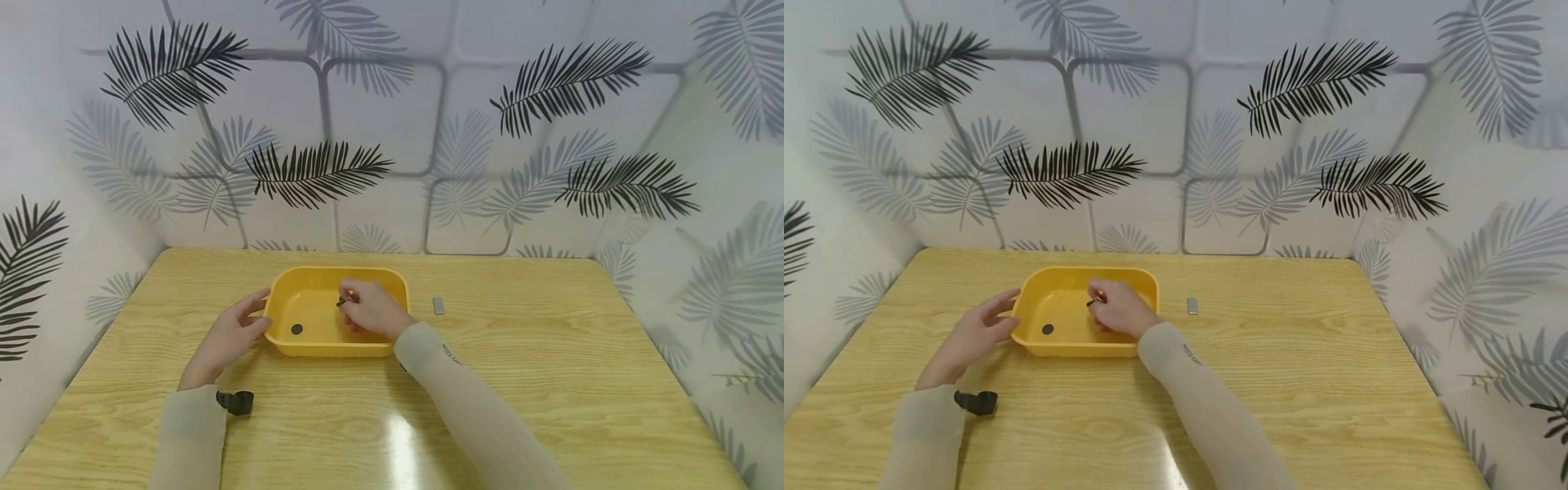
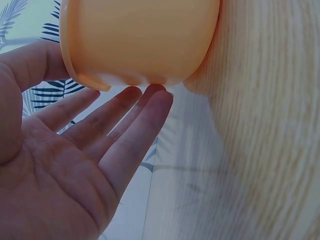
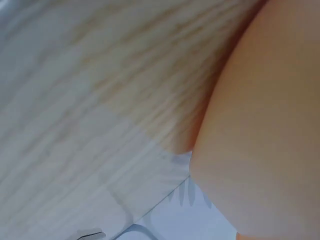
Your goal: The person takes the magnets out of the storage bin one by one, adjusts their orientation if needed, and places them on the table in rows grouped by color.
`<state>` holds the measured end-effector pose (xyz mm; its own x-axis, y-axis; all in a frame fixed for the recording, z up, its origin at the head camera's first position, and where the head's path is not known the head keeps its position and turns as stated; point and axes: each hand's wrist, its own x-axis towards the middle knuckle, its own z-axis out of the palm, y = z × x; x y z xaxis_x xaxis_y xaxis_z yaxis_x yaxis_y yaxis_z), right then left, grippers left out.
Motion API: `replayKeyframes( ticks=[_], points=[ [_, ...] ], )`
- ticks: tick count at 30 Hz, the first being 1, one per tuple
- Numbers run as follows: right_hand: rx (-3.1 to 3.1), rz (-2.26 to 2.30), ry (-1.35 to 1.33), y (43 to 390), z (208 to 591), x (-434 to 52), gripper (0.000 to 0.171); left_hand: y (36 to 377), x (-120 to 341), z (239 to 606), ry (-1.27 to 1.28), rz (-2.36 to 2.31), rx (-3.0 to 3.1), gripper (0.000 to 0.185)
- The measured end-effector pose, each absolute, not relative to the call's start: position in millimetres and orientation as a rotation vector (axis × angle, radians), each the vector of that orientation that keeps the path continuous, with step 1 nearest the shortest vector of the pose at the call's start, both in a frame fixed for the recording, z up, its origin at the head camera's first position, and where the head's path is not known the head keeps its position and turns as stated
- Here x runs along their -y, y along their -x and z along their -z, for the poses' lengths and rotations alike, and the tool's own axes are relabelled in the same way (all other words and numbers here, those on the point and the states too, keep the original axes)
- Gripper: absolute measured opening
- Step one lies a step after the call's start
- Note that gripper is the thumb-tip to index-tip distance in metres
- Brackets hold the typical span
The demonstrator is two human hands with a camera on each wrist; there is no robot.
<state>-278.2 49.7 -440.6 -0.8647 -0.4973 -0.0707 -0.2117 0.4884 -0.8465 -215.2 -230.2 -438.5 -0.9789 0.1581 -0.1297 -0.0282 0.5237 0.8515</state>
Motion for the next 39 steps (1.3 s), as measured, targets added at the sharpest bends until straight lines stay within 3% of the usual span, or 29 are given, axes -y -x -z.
replayKeyframes(
  ticks=[5,12,21,39],
  points=[
    [-2.500,1.211,0.635,278.8,441.0,-50.0,0.011,215.7,230.4,438.7,-0.116,-1.439,-2.573,0.064],
    [-2.610,1.083,0.661,280.8,441.3,-50.0,0.023,215.6,229.1,437.3,-0.120,-1.442,-2.564,0.065],
    [-2.562,1.250,0.598,284.0,444.5,-48.5,0.011,216.0,230.1,437.9,-0.122,-1.438,-2.566,0.065],
    [-2.467,1.401,0.518,286.0,439.7,-48.2,0.017,215.4,231.0,438.7,-0.129,-1.441,-2.569,0.065]
  ],
)
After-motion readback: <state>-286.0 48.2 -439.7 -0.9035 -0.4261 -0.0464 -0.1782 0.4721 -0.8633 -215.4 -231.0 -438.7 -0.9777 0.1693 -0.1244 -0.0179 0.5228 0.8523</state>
